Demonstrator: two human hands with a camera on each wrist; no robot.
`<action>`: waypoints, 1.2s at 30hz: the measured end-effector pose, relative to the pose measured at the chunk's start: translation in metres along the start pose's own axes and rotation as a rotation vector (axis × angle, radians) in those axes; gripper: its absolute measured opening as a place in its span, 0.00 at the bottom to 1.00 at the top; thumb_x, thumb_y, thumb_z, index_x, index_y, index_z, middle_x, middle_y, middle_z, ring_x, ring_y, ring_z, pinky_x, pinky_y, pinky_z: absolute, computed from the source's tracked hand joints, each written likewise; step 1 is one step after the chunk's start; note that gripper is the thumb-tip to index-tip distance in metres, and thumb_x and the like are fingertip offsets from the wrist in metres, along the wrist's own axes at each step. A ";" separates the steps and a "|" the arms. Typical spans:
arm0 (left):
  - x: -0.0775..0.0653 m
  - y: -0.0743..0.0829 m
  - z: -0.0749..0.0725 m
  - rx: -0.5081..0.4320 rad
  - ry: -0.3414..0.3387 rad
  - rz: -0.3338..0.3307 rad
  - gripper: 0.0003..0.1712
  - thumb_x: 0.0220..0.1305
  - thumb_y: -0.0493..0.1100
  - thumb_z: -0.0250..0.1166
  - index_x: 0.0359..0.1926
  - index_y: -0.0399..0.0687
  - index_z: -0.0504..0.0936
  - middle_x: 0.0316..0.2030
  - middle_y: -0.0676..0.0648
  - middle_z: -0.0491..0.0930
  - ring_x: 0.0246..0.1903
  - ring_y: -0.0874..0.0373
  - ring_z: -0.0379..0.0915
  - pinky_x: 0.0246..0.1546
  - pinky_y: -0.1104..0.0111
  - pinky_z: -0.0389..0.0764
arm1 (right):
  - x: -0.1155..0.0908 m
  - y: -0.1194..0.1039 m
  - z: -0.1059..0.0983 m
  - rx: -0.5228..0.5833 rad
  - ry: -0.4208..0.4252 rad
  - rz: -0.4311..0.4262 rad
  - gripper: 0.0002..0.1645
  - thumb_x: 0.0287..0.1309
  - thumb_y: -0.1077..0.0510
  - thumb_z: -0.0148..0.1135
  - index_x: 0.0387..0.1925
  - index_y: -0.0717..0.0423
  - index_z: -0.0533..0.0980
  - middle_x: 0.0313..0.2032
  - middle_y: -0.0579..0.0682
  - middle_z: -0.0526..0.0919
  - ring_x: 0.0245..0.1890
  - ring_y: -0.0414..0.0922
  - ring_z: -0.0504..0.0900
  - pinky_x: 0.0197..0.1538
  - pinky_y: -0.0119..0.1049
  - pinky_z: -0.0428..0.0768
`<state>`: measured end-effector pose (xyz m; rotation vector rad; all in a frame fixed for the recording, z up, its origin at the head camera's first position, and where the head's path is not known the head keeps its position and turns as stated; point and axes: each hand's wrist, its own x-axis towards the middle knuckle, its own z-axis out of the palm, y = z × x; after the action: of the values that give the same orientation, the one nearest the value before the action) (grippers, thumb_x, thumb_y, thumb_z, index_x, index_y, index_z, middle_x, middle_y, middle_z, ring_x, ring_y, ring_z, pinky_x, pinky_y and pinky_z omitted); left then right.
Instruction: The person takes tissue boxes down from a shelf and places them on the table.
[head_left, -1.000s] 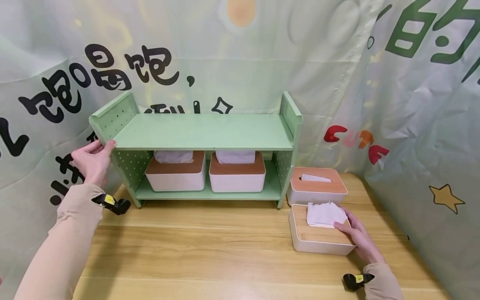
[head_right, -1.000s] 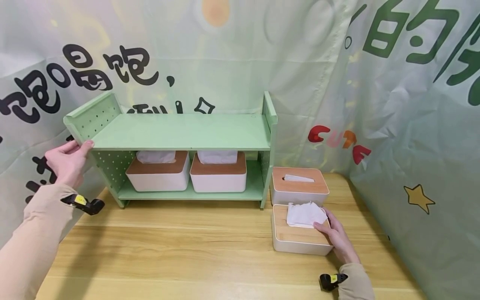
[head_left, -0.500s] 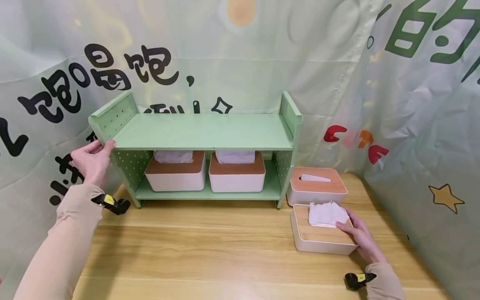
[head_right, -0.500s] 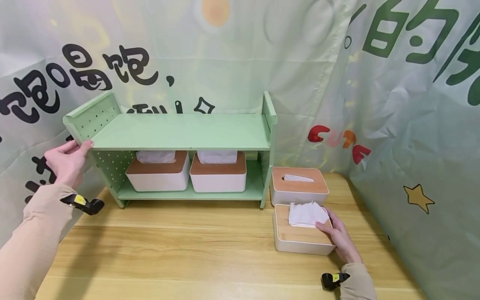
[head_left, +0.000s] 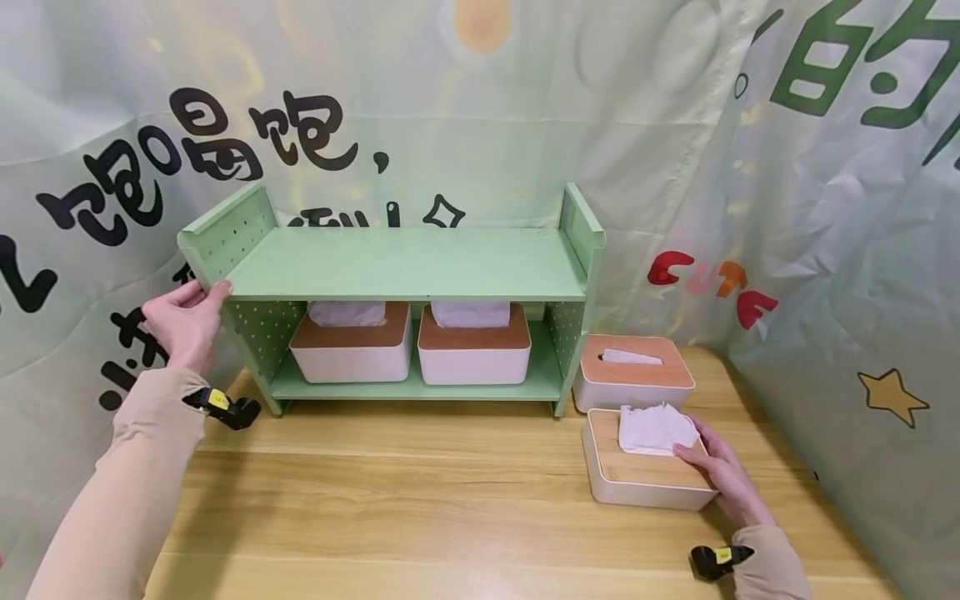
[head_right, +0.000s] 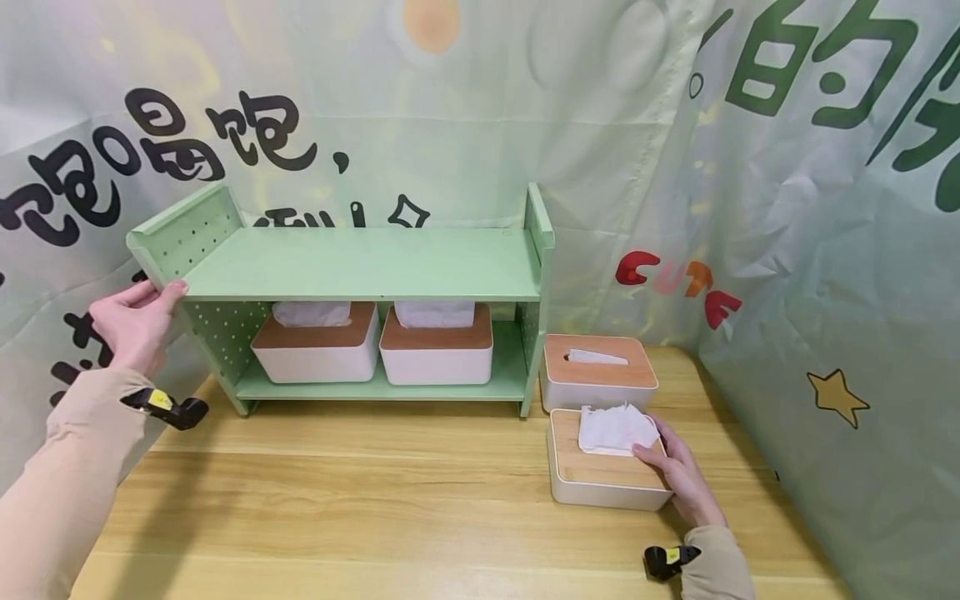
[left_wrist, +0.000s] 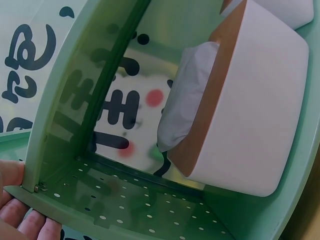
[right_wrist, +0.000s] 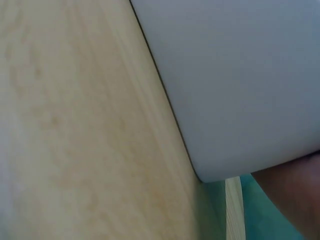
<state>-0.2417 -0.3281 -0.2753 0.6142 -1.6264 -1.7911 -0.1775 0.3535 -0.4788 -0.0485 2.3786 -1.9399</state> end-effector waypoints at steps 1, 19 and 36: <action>0.000 0.000 0.000 0.004 0.000 0.002 0.26 0.57 0.37 0.74 0.58 0.42 0.82 0.15 0.70 0.80 0.21 0.77 0.78 0.26 0.88 0.77 | 0.000 0.000 0.000 0.000 0.000 0.001 0.44 0.73 0.60 0.53 0.76 0.72 0.41 0.58 0.28 0.61 0.50 0.15 0.64 0.51 0.11 0.65; -0.001 0.000 0.000 -0.015 -0.008 0.009 0.25 0.57 0.36 0.73 0.57 0.42 0.83 0.15 0.69 0.81 0.21 0.76 0.79 0.26 0.86 0.78 | 0.000 0.002 0.000 0.017 -0.005 0.008 0.45 0.73 0.60 0.53 0.77 0.71 0.40 0.64 0.37 0.60 0.50 0.14 0.63 0.51 0.10 0.64; -0.001 0.001 0.000 -0.003 -0.001 -0.003 0.26 0.56 0.37 0.74 0.57 0.42 0.82 0.15 0.70 0.80 0.21 0.76 0.78 0.26 0.87 0.77 | 0.000 0.001 -0.001 0.016 -0.015 -0.031 0.45 0.73 0.59 0.53 0.77 0.72 0.40 0.66 0.35 0.60 0.51 0.14 0.64 0.52 0.10 0.64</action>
<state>-0.2413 -0.3275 -0.2748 0.6145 -1.6247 -1.7957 -0.1773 0.3545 -0.4794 -0.0990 2.3658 -1.9647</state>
